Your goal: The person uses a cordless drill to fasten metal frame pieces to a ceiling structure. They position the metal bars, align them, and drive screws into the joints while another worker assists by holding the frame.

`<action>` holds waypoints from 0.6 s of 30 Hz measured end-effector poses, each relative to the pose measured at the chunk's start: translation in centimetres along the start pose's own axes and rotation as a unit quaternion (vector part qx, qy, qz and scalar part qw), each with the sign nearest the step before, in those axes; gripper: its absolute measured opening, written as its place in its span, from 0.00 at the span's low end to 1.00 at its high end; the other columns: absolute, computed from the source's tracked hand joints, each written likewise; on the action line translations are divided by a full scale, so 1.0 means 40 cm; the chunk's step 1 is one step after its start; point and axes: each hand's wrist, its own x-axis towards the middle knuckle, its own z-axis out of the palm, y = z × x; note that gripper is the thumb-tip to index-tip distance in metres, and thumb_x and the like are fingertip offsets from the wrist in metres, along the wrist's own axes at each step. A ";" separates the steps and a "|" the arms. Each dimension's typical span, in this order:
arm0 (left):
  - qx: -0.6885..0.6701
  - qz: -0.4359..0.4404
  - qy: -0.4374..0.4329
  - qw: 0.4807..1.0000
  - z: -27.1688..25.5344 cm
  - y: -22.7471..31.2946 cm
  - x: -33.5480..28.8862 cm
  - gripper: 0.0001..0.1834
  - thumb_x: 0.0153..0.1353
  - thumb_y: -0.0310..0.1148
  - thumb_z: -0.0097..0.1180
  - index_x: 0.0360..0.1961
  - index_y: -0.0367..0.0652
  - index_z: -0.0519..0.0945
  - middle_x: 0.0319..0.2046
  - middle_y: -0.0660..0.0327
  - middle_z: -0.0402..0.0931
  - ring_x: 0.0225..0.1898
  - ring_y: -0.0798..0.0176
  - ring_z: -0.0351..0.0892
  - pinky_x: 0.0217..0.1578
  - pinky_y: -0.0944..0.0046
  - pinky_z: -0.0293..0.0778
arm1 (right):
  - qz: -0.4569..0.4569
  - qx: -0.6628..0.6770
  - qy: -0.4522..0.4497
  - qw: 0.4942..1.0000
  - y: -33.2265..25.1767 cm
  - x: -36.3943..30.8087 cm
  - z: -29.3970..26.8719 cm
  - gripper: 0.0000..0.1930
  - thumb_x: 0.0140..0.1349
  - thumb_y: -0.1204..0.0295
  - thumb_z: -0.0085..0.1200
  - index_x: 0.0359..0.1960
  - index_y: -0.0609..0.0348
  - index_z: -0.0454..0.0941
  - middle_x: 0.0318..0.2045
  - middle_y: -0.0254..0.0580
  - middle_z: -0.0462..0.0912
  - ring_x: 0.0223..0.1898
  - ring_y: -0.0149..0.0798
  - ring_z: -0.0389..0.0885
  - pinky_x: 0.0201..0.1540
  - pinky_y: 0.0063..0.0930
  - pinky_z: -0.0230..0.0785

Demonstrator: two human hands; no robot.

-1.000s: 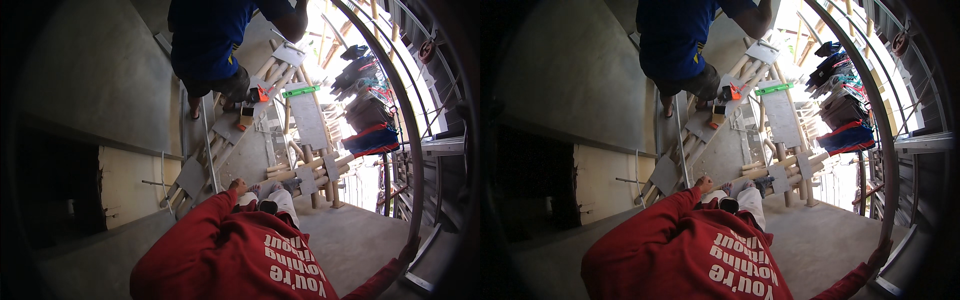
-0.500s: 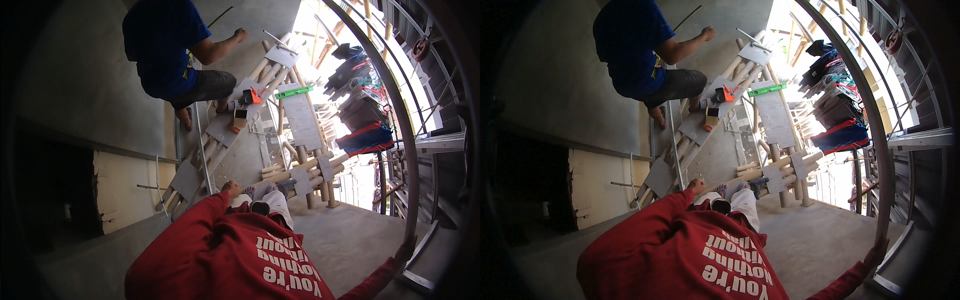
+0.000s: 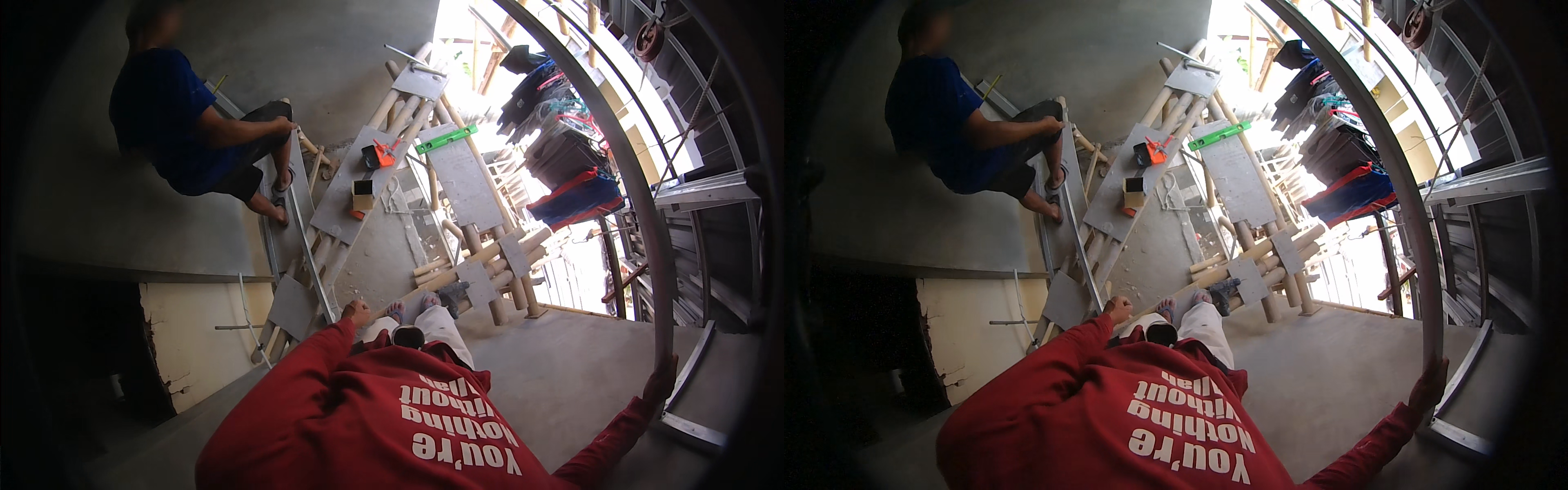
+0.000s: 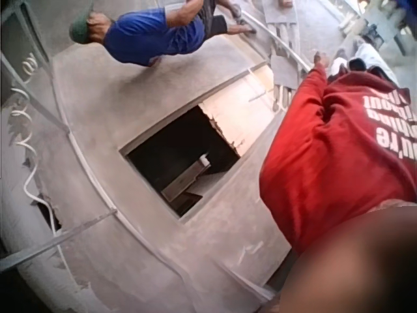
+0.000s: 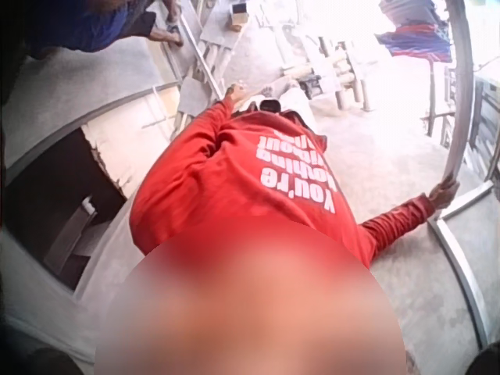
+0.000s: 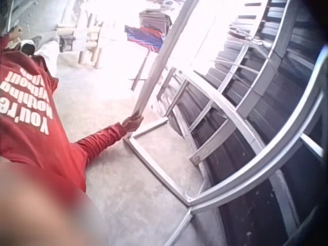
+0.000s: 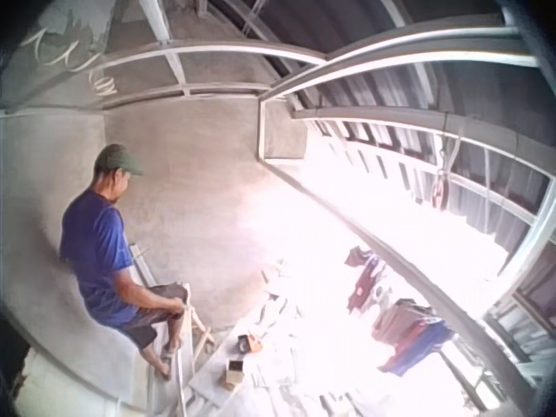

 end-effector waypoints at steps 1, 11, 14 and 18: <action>0.002 -0.006 -0.009 1.000 -0.001 0.007 -0.005 0.13 0.51 0.36 0.54 0.30 0.40 0.86 0.33 0.45 0.84 0.37 0.46 0.85 0.42 0.53 0.79 | -0.007 -0.018 -0.020 1.000 -0.002 -0.002 -0.009 0.26 0.76 0.52 0.35 0.59 0.61 0.71 0.52 0.57 0.80 0.53 0.59 0.79 0.52 0.45 0.72; 0.012 0.012 -0.033 0.999 0.007 0.077 0.009 0.13 0.53 0.37 0.56 0.30 0.40 0.86 0.31 0.48 0.84 0.35 0.50 0.86 0.41 0.56 0.79 | 0.030 0.215 -0.109 0.970 -0.185 0.155 -0.131 0.35 0.70 0.41 0.43 0.61 0.63 0.70 0.57 0.51 0.77 0.55 0.48 0.75 0.61 0.41 0.64; -0.014 0.013 -0.028 0.999 0.004 0.110 0.023 0.13 0.54 0.38 0.57 0.30 0.39 0.85 0.31 0.49 0.84 0.35 0.51 0.86 0.40 0.56 0.78 | -0.036 0.296 -0.105 0.949 -0.303 0.291 -0.139 0.36 0.68 0.41 0.44 0.62 0.61 0.69 0.60 0.48 0.75 0.61 0.48 0.71 0.65 0.46 0.59; -0.010 -0.016 -0.002 1.000 -0.008 0.164 0.021 0.13 0.54 0.38 0.57 0.30 0.38 0.84 0.30 0.49 0.84 0.34 0.52 0.86 0.39 0.56 0.78 | -0.159 0.330 -0.122 0.922 -0.498 0.483 -0.118 0.37 0.66 0.39 0.45 0.65 0.56 0.68 0.61 0.48 0.74 0.64 0.48 0.70 0.65 0.49 0.59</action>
